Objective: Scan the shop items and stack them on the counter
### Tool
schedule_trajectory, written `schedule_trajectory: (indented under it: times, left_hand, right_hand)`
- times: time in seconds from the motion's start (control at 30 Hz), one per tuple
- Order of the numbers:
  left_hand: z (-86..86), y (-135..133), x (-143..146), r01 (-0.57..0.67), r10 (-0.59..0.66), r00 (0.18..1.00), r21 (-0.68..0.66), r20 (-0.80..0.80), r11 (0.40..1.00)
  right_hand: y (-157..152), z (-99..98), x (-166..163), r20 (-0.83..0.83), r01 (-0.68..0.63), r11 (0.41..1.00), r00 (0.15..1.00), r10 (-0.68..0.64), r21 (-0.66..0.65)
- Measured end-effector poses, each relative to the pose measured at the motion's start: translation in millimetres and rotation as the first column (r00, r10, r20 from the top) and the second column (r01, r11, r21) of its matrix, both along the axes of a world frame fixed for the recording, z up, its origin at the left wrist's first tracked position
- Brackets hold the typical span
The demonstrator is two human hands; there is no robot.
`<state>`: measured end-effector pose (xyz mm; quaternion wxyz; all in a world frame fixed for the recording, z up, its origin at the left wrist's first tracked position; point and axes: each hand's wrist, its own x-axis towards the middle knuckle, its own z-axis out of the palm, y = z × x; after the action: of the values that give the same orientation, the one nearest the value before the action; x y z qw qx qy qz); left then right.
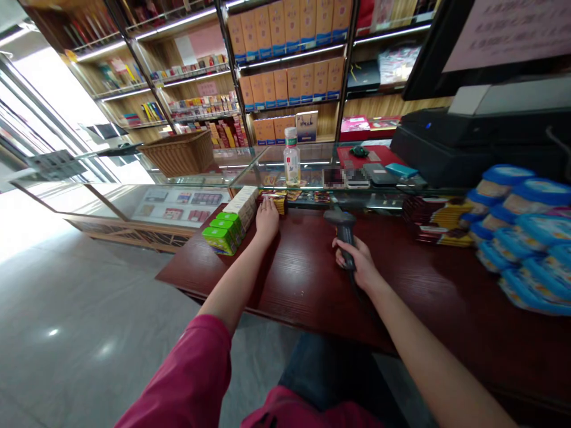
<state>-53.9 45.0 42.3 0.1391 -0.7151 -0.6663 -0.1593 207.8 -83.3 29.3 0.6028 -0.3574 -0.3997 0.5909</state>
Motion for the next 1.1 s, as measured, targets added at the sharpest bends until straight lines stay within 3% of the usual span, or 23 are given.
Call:
schedule_trajectory:
  times: [0.17,0.27,0.33,0.4,0.47,0.6,0.7,0.83,0.97,1.1]
  left_hand:
    - [3.7,0,15,-0.064,0.061,0.995,0.037,0.078,0.997]
    - [4.8,-4,49,0.073,-0.083,0.993,0.120,0.089,0.990]
    - [2.6,-11,89,0.301,-0.310,0.949,0.127,0.061,0.945]
    - [-1.7,-22,141,0.513,-0.520,0.852,0.098,0.067,0.853]
    - [-6.3,-36,198,0.644,-0.645,0.754,0.053,0.127,0.763]
    - [-12.9,-55,296,0.734,-0.705,0.661,-0.024,0.258,0.679]
    - [-16.0,-53,336,0.750,-0.709,0.643,-0.053,0.290,0.659]
    - [-19.8,-43,349,0.749,-0.700,0.654,-0.116,0.287,0.653]
    - [-22.7,-43,326,0.721,-0.651,0.660,-0.071,0.375,0.689]
    - [-26.7,-37,274,0.602,-0.503,0.586,0.074,0.636,0.795]
  right_hand:
    - [-7,-1.3,42,-0.047,0.202,0.979,0.978,-0.201,0.011]
    - [-19,1.4,85,-0.043,0.238,0.971,0.971,-0.237,0.035]
    - [-30,2.3,114,-0.006,0.271,0.961,0.963,-0.271,0.059]
    - [-40,0.8,138,0.050,0.326,0.942,0.943,-0.330,0.079]
    - [-48,-3.6,154,0.111,0.401,0.911,0.905,-0.410,0.091]
    - [-52,-16.5,163,0.231,0.595,0.791,0.757,-0.611,0.142]
    - [-48,-23.6,163,0.314,0.629,0.745,0.677,-0.665,0.221]
    - [-45,-24.7,164,0.314,0.657,0.726,0.659,-0.684,0.204]
    - [-48,-19.0,162,0.255,0.654,0.739,0.695,-0.672,0.164]
    - [-55,-12.3,154,0.277,0.494,0.852,0.806,-0.524,0.173]
